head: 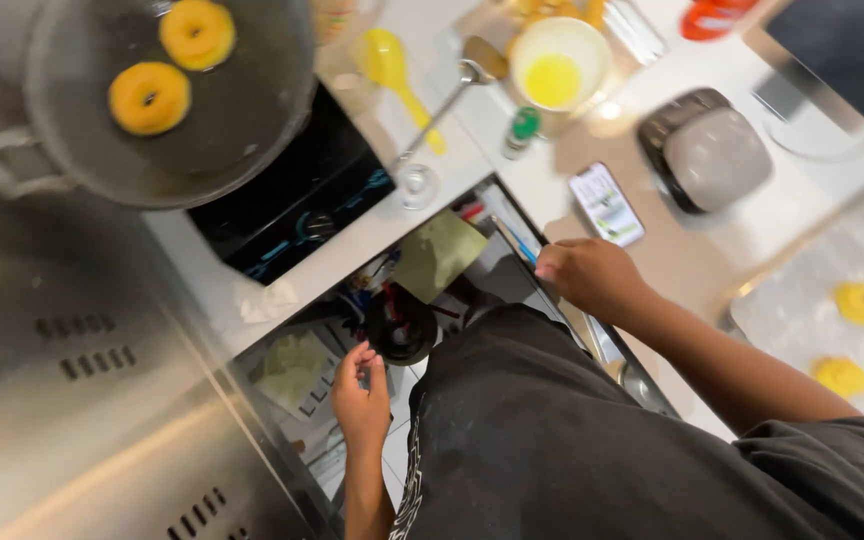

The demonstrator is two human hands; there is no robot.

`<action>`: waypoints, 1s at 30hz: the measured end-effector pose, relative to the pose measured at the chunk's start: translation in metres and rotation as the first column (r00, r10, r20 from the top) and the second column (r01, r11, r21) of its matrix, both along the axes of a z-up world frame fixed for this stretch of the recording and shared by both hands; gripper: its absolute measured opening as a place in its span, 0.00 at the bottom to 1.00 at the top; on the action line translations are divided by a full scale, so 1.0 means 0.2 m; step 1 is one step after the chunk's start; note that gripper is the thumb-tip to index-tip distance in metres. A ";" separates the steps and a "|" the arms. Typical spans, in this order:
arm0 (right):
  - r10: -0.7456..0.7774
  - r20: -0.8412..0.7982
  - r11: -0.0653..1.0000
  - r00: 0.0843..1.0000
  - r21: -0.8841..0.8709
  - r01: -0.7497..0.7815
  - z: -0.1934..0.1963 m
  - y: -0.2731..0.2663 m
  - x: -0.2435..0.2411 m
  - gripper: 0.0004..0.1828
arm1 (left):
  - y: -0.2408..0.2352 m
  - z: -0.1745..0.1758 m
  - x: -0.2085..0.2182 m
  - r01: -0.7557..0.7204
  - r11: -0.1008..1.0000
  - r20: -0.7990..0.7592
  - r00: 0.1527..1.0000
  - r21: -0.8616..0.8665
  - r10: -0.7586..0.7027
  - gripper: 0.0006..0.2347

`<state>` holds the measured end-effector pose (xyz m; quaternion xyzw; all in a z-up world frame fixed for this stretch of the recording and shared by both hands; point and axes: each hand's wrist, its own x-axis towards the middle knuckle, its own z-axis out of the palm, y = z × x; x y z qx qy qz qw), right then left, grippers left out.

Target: The person fries doughnut-shaped dough in a wok on an induction cooktop, using a wooden skewer to flip and remove them. They place the cooked doughnuts on a paper towel-lined tray and continue frying more dough from a floured tray.

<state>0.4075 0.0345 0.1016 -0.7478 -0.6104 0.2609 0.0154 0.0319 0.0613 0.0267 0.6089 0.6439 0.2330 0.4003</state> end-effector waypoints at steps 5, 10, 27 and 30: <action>-0.187 0.066 0.974 0.980 -0.117 0.194 -0.09 -0.43 0.05 0.22 | -0.02 -0.09 0.05 0.141 0.990 -0.015 0.990 0.032 -0.140 0.13; -0.316 0.023 0.938 0.949 -0.142 0.316 -0.18 -0.74 0.04 0.11 | -0.01 -0.04 0.16 0.289 0.933 -0.013 0.956 0.212 -0.293 0.10; -0.849 0.250 0.407 0.465 0.872 0.274 -0.19 -2.14 0.28 0.21 | -0.47 0.03 0.97 0.771 0.513 -0.117 0.589 0.378 -0.799 0.03; -0.798 0.431 0.539 0.422 0.823 0.179 -0.49 -2.49 0.40 0.16 | -0.84 0.08 1.39 0.814 0.276 -0.112 0.381 0.510 -0.918 0.10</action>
